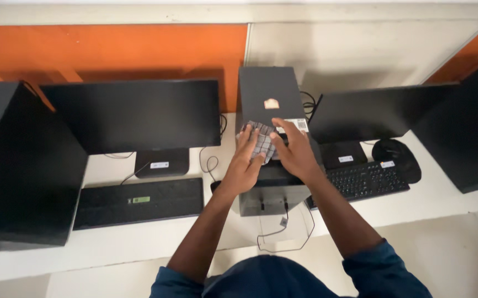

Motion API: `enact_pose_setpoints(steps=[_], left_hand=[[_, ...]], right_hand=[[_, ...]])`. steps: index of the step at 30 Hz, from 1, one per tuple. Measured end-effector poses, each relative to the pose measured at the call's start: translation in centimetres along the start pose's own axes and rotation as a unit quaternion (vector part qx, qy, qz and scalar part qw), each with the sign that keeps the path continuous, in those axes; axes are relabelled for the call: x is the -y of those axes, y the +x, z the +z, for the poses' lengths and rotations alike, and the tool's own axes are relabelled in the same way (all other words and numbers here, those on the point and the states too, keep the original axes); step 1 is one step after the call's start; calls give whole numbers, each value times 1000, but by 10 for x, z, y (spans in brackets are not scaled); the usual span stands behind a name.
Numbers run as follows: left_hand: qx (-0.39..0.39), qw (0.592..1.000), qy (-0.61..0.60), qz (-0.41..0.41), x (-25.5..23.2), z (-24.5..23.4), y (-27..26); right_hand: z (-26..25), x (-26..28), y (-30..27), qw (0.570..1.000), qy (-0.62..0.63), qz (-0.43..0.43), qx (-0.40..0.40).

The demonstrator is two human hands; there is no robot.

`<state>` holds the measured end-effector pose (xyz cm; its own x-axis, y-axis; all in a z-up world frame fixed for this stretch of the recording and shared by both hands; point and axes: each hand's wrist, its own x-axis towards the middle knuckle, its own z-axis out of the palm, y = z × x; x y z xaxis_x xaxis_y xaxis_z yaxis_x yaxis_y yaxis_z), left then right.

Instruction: The person wipes the surface of a desktop computer tower and a monitor using a cloth. They clean the top, sides, and front of the tower, then move to the monitor to wipe the screen and bezel.

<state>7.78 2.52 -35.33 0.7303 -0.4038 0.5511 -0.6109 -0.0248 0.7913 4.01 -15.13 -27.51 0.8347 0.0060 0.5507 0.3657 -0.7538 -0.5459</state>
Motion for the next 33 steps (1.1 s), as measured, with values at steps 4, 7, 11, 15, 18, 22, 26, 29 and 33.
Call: enact_pose_setpoints(steps=[4,7,11,15,18,22,26,29,33], left_hand=[[-12,997,-73,-10,34,7,12],[-18,994,-99,-45,58,13,26],[-13,990,-123,-69,84,13,47],[-10,988,-117,-99,118,9,81],[-36,993,-74,-80,161,18,125],[-78,993,-69,-46,228,30,196],[-128,987,-82,-50,252,35,236],[-126,979,-126,-94,243,35,225],[-111,980,-151,-68,213,27,190]], right_hand=[[2,0,0,995,-79,38,37],[4,4,1,990,-110,58,63],[8,14,1,973,-171,98,124],[10,16,-1,961,-221,73,151],[11,15,1,952,-237,92,173],[10,18,0,950,-235,101,178],[10,17,1,945,-249,105,184],[9,17,1,947,-243,105,183],[8,21,3,945,-244,102,189]])
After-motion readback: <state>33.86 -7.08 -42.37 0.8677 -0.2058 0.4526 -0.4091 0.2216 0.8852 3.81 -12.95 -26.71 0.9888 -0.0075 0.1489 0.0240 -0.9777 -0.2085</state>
